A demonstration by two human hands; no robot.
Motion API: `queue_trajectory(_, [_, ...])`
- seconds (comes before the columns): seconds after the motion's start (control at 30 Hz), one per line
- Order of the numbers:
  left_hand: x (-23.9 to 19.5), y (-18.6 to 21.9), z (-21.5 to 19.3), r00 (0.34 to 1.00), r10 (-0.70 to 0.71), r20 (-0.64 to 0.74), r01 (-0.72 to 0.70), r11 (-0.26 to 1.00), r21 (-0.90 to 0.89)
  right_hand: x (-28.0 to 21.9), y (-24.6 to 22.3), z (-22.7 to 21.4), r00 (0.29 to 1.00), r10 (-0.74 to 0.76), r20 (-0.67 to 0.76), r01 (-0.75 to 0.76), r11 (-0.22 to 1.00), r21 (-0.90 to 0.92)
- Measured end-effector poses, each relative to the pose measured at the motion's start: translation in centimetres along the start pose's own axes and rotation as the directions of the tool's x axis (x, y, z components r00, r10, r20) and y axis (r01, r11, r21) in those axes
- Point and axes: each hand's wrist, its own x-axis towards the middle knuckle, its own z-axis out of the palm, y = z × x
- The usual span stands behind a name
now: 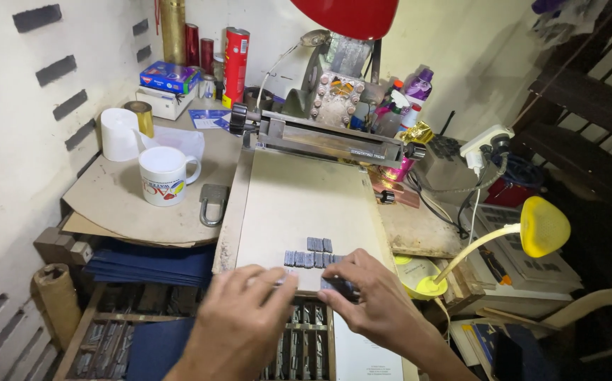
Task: Arranging metal type blocks and adjusting a manual hot foil stamping machine to prepare for book cover stamping.
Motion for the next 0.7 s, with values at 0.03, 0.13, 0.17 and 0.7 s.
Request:
queue_trajectory(0.03, [0.6, 0.9, 0.0, 0.995, 0.082, -0.053, -0.080, 0.996, 0.037, -0.3, -0.1, -0.5, 1.000, 0.001, -0.017, -0.001, 1.000, 0.011])
queue_trajectory(0.13, [1.9, 2.9, 1.6, 0.982, 0.176, -0.068, -0.169, 0.980, 0.106, -0.6, -0.5, -1.2, 0.998, -0.015, -0.063, 0.017, 1.000, 0.026])
queue_trajectory(0.17, [2.4, 3.5, 2.4, 0.982, 0.184, -0.032, -0.178, 0.974, 0.137, -0.7, -0.7, -1.5, 0.995, -0.036, -0.091, 0.039, 0.999, 0.032])
queue_trajectory(0.7, [3.2, 4.6, 5.2, 0.939, 0.271, -0.212, -0.252, 0.961, 0.111, -3.6, 4.1, 0.7, 0.677, -0.616, -0.403, 0.580, 0.783, -0.224])
